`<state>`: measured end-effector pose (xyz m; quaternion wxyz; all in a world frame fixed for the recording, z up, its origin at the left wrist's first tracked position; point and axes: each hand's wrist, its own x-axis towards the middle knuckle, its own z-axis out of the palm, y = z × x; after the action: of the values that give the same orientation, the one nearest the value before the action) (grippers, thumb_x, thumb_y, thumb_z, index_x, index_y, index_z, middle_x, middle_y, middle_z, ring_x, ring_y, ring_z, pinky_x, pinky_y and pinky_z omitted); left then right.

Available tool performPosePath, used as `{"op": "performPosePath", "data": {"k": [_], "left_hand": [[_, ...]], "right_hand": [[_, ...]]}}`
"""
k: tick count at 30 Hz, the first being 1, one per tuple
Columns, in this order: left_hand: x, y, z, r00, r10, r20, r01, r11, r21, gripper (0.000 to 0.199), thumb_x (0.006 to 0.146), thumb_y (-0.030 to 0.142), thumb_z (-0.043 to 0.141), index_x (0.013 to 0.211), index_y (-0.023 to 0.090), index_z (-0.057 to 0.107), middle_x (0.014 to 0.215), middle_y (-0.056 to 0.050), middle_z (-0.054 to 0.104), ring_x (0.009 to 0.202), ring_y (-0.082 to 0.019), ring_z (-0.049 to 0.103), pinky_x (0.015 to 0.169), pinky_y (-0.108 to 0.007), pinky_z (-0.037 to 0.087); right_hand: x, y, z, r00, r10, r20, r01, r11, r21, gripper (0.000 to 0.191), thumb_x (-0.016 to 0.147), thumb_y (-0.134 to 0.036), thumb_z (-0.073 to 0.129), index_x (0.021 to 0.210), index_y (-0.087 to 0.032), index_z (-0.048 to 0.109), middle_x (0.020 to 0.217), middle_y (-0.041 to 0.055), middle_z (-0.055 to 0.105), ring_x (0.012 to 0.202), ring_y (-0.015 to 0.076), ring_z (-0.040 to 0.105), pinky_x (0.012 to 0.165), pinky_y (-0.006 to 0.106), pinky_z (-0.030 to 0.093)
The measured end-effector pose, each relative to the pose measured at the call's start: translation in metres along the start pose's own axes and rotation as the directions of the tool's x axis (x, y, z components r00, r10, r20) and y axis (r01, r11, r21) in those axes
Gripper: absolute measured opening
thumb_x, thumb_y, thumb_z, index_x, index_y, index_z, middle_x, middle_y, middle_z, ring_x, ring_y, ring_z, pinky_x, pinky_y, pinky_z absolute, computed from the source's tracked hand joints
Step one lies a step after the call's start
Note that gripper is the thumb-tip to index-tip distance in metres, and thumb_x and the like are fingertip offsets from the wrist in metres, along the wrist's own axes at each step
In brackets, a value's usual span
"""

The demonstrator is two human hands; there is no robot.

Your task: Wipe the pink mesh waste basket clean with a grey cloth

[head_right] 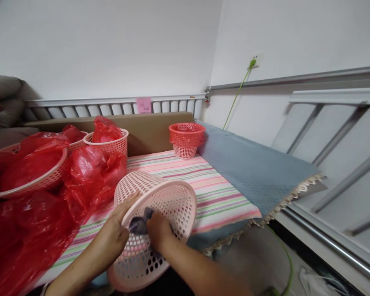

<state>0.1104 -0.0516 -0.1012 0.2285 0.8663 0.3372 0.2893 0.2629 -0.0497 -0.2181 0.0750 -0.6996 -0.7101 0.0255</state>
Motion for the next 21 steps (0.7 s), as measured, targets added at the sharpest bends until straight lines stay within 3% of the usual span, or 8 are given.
{"op": "performPosePath", "data": {"k": [4, 6, 9, 12, 15, 17, 18, 21], "left_hand": [[0.002, -0.003, 0.001, 0.999, 0.042, -0.009, -0.042, 0.999, -0.016, 0.091, 0.053, -0.009, 0.034, 0.137, 0.026, 0.041, 0.150, -0.003, 0.036, 0.141, -0.022, 0.026, 0.116, -0.050, 0.018], [0.001, -0.006, 0.002, 0.999, 0.051, -0.016, -0.051, 0.999, -0.019, 0.091, 0.053, -0.009, 0.034, 0.137, 0.026, 0.042, 0.150, -0.003, 0.036, 0.141, -0.022, 0.025, 0.116, -0.050, 0.018], [-0.003, -0.010, 0.002, 0.998, 0.065, -0.024, -0.066, 0.998, -0.014, 0.090, 0.053, -0.008, 0.034, 0.138, 0.023, 0.040, 0.151, -0.004, 0.035, 0.141, -0.023, 0.024, 0.116, -0.050, 0.019], [-0.006, -0.010, 0.002, 0.998, 0.067, -0.018, -0.067, 0.998, -0.017, 0.090, 0.053, -0.007, 0.035, 0.137, 0.022, 0.041, 0.151, -0.004, 0.035, 0.141, -0.023, 0.025, 0.117, -0.049, 0.018], [-0.008, -0.010, 0.002, 0.997, 0.073, -0.010, -0.073, 0.997, -0.016, 0.088, 0.054, -0.007, 0.034, 0.137, 0.022, 0.041, 0.151, -0.003, 0.034, 0.141, -0.022, 0.024, 0.117, -0.048, 0.019], [-0.009, -0.011, 0.002, 0.997, 0.073, -0.007, -0.073, 0.997, -0.017, 0.087, 0.056, -0.007, 0.034, 0.138, 0.021, 0.039, 0.151, -0.005, 0.034, 0.141, -0.022, 0.024, 0.117, -0.050, 0.018], [-0.009, -0.011, 0.003, 0.998, 0.069, -0.004, -0.069, 0.997, -0.024, 0.085, 0.058, -0.007, 0.034, 0.138, 0.021, 0.039, 0.151, -0.005, 0.033, 0.141, -0.022, 0.023, 0.116, -0.051, 0.018], [-0.012, -0.014, 0.004, 0.998, 0.066, -0.003, -0.066, 0.996, -0.052, 0.083, 0.062, -0.006, 0.034, 0.140, 0.022, 0.035, 0.152, -0.006, 0.031, 0.142, -0.022, 0.021, 0.116, -0.054, 0.016]], "right_hand": [[0.006, 0.026, -0.007, 0.981, 0.167, -0.095, -0.171, 0.985, -0.031, 0.033, 0.085, -0.012, 0.040, 0.112, -0.012, 0.060, 0.105, 0.0177, 0.062, 0.102, 0.0311, 0.055, 0.086, 0.045, 0.040], [-0.006, 0.021, 0.003, 0.972, 0.208, -0.111, -0.207, 0.978, 0.021, 0.038, 0.087, -0.025, 0.044, 0.121, -0.014, 0.055, 0.110, 0.0170, 0.060, 0.105, 0.0326, 0.052, 0.089, 0.048, 0.038], [-0.031, 0.005, 0.023, 0.978, 0.182, -0.100, -0.164, 0.973, 0.162, 0.053, 0.081, -0.038, 0.053, 0.132, -0.026, 0.047, 0.129, 0.0130, 0.052, 0.115, 0.0331, 0.046, 0.095, 0.049, 0.034], [-0.045, -0.004, 0.032, 0.977, 0.206, -0.055, -0.190, 0.957, 0.219, 0.061, 0.076, -0.028, 0.057, 0.135, -0.033, 0.044, 0.133, 0.0109, 0.049, 0.117, 0.0331, 0.046, 0.095, 0.047, 0.035], [-0.041, -0.013, 0.026, 0.961, 0.278, 0.000, -0.267, 0.922, 0.280, 0.058, 0.071, -0.016, 0.054, 0.128, -0.025, 0.053, 0.119, 0.0127, 0.058, 0.111, 0.0319, 0.051, 0.094, 0.044, 0.038], [-0.036, -0.027, 0.016, 0.951, 0.298, 0.087, -0.303, 0.832, 0.465, 0.055, 0.066, -0.012, 0.055, 0.121, -0.021, 0.058, 0.113, 0.0110, 0.063, 0.108, 0.0288, 0.056, 0.093, 0.039, 0.041], [-0.035, -0.037, 0.011, 0.947, 0.289, 0.138, -0.312, 0.738, 0.599, 0.054, 0.064, -0.012, 0.056, 0.117, -0.019, 0.060, 0.110, 0.0092, 0.065, 0.105, 0.0270, 0.058, 0.092, 0.036, 0.043], [-0.042, -0.066, -0.001, 0.961, 0.200, 0.192, -0.249, 0.322, 0.913, 0.050, 0.060, -0.012, 0.056, 0.110, -0.018, 0.062, 0.101, 0.0038, 0.070, 0.096, 0.0222, 0.063, 0.084, 0.030, 0.048]]}}
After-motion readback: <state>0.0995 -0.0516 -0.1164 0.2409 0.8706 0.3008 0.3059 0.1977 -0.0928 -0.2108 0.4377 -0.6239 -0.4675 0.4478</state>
